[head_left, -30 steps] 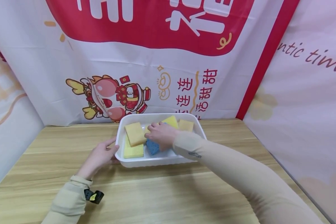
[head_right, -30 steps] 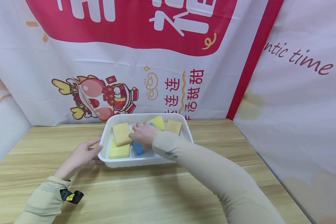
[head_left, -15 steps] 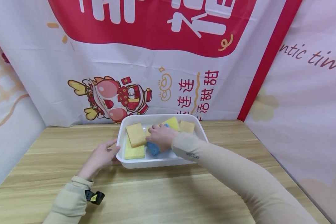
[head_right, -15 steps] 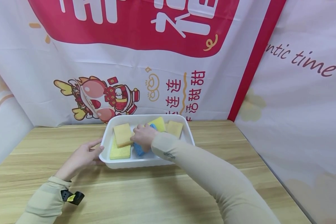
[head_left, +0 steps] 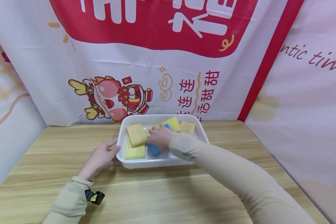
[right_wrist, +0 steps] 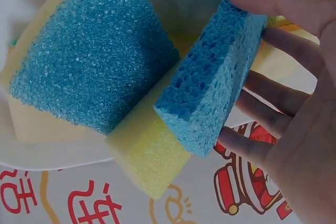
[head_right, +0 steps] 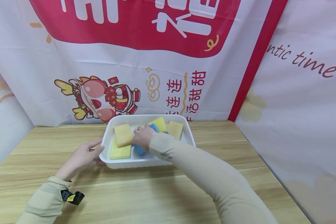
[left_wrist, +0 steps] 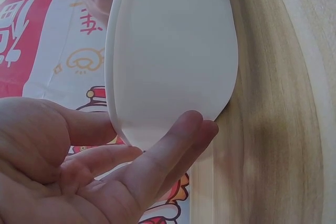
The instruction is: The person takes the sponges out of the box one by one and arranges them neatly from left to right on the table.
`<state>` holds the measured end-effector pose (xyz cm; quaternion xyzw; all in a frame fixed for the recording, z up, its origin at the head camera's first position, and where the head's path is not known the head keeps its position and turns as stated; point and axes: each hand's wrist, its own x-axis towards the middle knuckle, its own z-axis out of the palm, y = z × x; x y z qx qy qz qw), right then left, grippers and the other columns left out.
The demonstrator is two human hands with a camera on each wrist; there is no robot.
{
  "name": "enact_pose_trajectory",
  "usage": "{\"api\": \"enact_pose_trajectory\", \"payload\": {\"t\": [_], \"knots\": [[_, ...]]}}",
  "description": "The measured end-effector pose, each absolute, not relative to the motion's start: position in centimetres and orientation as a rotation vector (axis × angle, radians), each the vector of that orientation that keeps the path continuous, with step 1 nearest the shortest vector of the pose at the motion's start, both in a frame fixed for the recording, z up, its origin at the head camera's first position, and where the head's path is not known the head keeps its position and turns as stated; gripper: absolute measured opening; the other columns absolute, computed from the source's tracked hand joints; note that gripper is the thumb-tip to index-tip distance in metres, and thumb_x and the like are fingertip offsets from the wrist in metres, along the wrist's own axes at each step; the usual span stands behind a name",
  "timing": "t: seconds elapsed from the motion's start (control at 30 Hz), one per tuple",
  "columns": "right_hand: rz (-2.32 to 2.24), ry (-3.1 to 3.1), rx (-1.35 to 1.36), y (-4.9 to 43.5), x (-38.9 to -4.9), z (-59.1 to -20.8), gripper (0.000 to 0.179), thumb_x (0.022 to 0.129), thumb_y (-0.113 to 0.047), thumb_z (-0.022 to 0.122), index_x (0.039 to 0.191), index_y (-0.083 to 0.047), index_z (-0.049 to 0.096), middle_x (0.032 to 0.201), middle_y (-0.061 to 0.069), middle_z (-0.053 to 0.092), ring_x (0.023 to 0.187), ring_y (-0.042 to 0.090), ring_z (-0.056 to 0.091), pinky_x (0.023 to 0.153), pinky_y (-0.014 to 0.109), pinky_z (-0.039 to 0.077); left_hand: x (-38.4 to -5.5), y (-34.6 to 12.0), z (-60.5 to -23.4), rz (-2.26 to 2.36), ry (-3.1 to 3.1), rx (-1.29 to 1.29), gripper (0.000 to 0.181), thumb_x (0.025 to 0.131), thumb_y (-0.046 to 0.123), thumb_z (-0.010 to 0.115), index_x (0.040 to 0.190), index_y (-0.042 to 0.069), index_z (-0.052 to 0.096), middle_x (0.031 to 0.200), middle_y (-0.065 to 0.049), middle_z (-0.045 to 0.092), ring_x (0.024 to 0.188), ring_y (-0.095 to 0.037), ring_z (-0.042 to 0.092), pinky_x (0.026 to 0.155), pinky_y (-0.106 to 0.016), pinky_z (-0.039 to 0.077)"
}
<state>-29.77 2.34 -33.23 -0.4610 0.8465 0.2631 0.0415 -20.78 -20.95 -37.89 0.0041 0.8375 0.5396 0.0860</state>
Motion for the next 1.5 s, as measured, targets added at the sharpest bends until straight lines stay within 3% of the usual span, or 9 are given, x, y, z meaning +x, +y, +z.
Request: {"api": "enact_pose_trajectory", "payload": {"t": [0.4,0.77,1.2,1.5], "knots": [[1.006,2.523,-1.406,1.3,-29.8,-34.0,0.047,0.084,-0.022,0.074,0.128,-0.031,0.064,0.124,0.006,0.058,0.113,0.026,0.051,0.089,0.054,0.051,-20.7,-20.8,-37.7,1.643,2.459,-0.021,0.057,0.106,0.021,0.048,0.154,0.001,0.025,0.133,-0.038,0.048,0.088,-0.026,0.07,0.079,-0.039,0.059],[1.143,2.49,-1.396,1.0,-29.5,-34.3,0.045,0.087,-0.023,0.071,0.13,-0.031,0.064,0.124,0.007,0.057,0.112,0.026,0.052,0.085,0.054,0.054,-20.5,-20.7,-37.8,1.638,2.464,-0.026,0.057,0.105,0.022,0.048,0.154,0.001,0.025,0.129,-0.038,0.051,0.087,-0.027,0.069,0.076,-0.038,0.06],[1.223,2.484,-1.464,1.0,-30.3,-35.2,0.045,0.086,-0.023,0.071,0.13,-0.032,0.063,0.119,0.008,0.058,0.103,0.024,0.054,0.075,0.039,0.057,-20.5,-20.8,-37.9,1.635,2.461,-0.025,0.058,0.106,0.022,0.048,0.154,0.002,0.025,0.128,-0.038,0.051,0.086,-0.027,0.069,0.076,-0.04,0.06],[1.205,2.474,-1.544,1.1,-30.5,-35.2,0.038,0.086,-0.018,0.07,0.123,-0.028,0.067,0.113,0.005,0.063,0.098,0.021,0.058,0.081,0.03,0.054,-20.5,-20.8,-38.0,1.653,2.447,-0.019,0.059,0.105,0.022,0.049,0.154,0.001,0.024,0.128,-0.039,0.051,0.087,-0.028,0.069,0.076,-0.039,0.06]]}}
